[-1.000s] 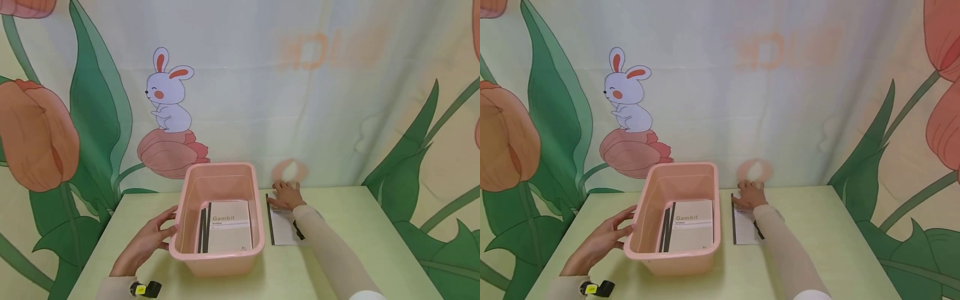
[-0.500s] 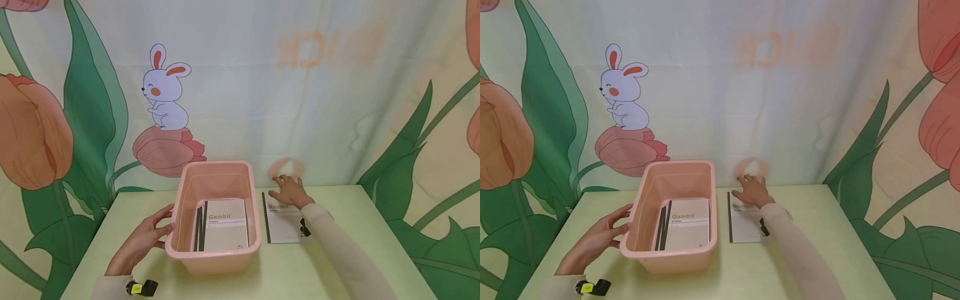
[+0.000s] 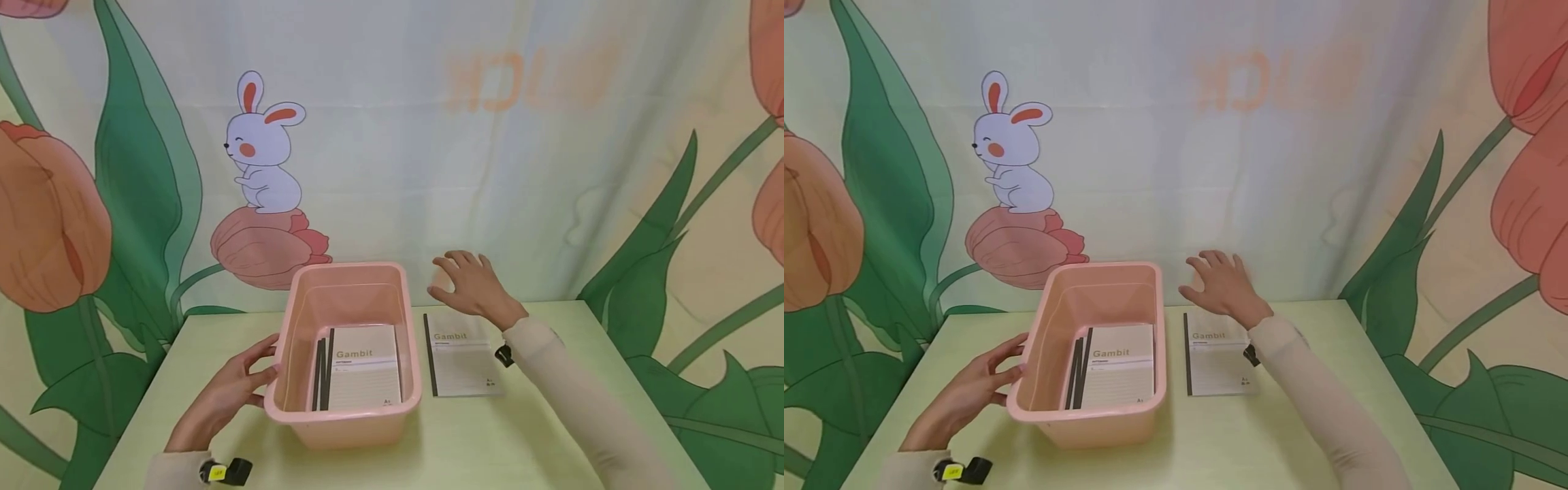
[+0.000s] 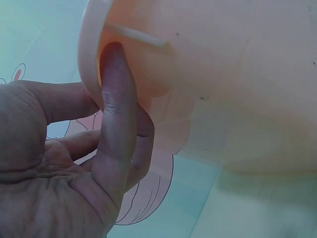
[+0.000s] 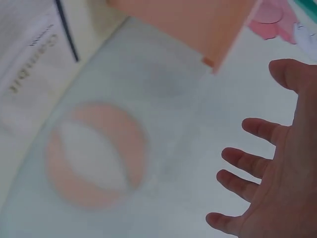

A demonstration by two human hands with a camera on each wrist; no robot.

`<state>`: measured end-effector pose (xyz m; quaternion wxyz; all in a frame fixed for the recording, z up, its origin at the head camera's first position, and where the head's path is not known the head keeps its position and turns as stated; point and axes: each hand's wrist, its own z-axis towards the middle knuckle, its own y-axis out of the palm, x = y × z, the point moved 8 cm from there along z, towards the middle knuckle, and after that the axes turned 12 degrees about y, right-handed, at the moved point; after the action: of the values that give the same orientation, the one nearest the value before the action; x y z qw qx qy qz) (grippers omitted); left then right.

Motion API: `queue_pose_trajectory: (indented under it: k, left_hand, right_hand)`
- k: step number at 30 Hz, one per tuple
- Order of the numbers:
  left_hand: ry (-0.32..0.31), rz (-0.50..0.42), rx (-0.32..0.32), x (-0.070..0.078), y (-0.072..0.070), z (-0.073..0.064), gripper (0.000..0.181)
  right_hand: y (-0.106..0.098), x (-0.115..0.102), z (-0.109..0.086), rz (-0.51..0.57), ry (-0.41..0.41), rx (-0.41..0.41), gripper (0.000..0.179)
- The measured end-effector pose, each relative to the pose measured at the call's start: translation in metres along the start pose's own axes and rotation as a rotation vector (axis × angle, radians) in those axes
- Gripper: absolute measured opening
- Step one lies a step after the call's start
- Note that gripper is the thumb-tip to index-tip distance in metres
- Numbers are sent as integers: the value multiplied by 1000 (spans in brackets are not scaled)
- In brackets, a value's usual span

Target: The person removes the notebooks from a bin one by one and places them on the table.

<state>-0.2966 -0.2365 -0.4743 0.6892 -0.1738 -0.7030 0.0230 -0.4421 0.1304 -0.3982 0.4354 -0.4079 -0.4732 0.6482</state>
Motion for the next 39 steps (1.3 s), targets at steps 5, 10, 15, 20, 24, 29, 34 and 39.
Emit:
queue_pose_trajectory:
  k: [5, 10, 15, 20, 24, 29, 34, 39]
  left_hand:
    - [6, 7, -7, 0, 0, -1, 68]
    - [-4, 9, -1, -1, 2, -1, 69]
    - [-21, 1, -1, -3, 4, 0, 69]
    - [-15, 20, -6, -2, 5, -1, 70]
    - [-26, 22, 3, -1, 4, -1, 70]
    - [-43, 20, 11, -2, 4, -2, 70]
    - [-39, 21, 8, -2, 3, -2, 70]
    - [-38, 23, 6, -1, 2, -3, 71]
  right_hand:
    - [-30, -36, 0, -30, -73, 34, 65]
    - [-49, -74, 3, -49, -136, 46, 65]
    - [-48, -108, 9, -59, -167, 19, 65]
    - [-37, -138, 19, -55, -179, -35, 66]
    - [-23, -158, 27, -22, -165, -87, 66]
    - [2, -172, 35, 0, -110, -205, 68]
    - [26, -174, 43, -13, -32, -291, 69]
    - [53, -176, 48, -5, 2, -359, 65]
